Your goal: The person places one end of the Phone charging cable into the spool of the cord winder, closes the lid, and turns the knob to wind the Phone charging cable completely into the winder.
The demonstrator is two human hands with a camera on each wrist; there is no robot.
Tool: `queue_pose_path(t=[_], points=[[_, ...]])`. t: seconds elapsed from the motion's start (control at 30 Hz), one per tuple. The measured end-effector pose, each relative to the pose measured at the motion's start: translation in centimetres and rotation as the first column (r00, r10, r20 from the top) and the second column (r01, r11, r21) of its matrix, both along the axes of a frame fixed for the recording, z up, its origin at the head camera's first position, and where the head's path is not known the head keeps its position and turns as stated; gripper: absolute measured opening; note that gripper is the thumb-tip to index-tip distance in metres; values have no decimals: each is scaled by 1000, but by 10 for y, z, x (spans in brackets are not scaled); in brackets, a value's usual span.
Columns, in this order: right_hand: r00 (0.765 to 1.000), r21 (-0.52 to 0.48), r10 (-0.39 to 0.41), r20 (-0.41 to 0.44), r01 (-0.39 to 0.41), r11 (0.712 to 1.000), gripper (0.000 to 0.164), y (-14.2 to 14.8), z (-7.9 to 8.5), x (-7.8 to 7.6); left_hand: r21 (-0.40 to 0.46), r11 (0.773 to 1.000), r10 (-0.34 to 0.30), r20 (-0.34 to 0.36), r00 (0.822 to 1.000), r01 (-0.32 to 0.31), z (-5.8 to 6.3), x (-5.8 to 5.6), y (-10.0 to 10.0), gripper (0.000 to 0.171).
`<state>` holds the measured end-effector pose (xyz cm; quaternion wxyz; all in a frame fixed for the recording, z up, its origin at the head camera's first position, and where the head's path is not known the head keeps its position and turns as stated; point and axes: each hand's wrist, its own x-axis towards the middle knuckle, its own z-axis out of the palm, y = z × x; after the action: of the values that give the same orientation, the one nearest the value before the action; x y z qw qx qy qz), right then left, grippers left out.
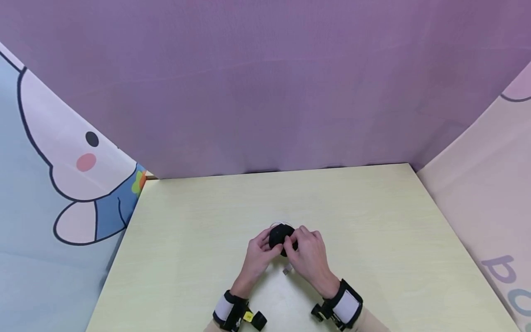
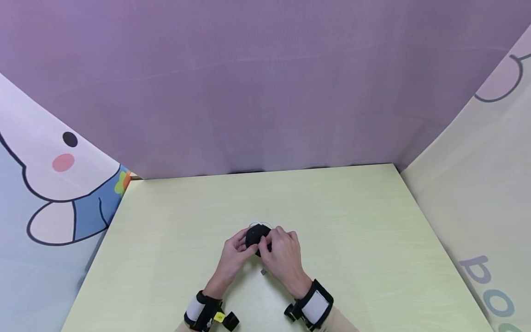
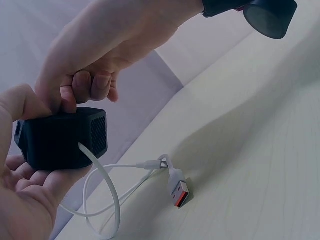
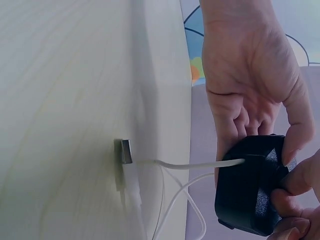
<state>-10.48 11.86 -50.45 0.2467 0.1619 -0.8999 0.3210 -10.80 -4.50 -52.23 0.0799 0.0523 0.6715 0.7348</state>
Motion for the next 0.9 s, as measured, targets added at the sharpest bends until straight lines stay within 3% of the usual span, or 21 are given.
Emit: queue_pose_path(t=[0.27,0.43,0.53,0.73,0.9], points=[[1000,5,12,28,-12,1000,26,1,0,-1,-20,1000,18,1,1000,-18,-2,0,1,53],[999,56,38,-13,-37,998,23,4,-2,-2,-41,999,28,12,1000,-28,-3,0,0,53],[994,69,92,-51,-88,994,19,7,-3,-4,-43,999,29,12,1000,-28,-1,1,-1,53],[957,127,259,-128,-243,962,21,15,-4,-10,-35,999,18,26,1000,-18,-2,1,-3,53],[921,217,358,-153,-322,922,22,25,0,-16,-55,998,11,20,1000,-10,-3,0,-7,53]])
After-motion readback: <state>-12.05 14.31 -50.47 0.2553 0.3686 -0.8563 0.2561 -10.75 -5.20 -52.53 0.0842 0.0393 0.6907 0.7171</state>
